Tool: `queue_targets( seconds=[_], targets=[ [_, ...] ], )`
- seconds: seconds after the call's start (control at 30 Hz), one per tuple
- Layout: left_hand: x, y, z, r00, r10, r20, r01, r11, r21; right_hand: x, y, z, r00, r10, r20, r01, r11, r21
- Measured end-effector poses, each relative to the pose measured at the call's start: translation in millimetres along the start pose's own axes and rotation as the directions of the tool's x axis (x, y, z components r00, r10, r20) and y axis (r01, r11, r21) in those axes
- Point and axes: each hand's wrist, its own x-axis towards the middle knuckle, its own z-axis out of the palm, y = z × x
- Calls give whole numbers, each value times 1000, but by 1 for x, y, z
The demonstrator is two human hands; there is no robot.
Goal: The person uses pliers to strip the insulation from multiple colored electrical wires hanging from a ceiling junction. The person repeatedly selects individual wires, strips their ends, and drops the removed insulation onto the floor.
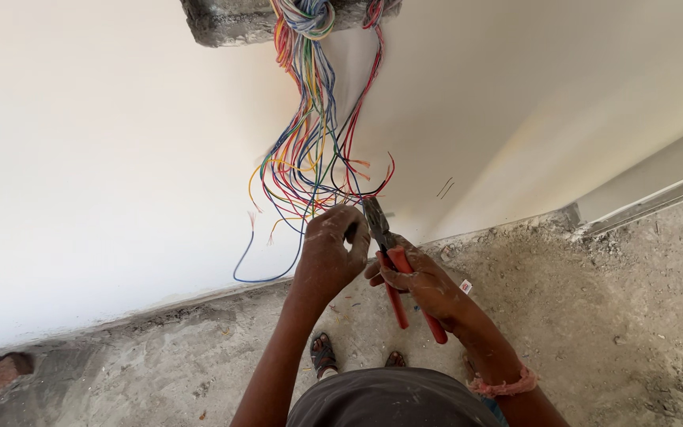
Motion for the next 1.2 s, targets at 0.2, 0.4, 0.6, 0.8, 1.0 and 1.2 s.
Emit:
queue_targets(
  seconds=[0.2,0.4,0.6,0.8,1.0,1.2],
  targets=[
    [-4,5,-4,998,61,-22,-63,994,-84,8,10,8,992,-112,-53,109,993,-41],
    [-6,11,2,991,110,-75,-119,984,-130,6,7,16,983,-53,-176,27,988,-150],
    [-12,20,11,978,67,-199,-89,991,-101,2,3,13,962,-271,-42,265,958,-109],
    [-6,19,1,994,65,-89,-70,996,-55,-5,-11,13,946,-318,-67,308,943,-127],
    [-6,18,-8,998,45,43,-39,993,-115,-5,-8,19,881,-455,-132,427,883,-196],
    [-16,17,-16,978,-41,205,61,994,-93,-6,11,-3,970,-229,77,219,967,129]
  ],
)
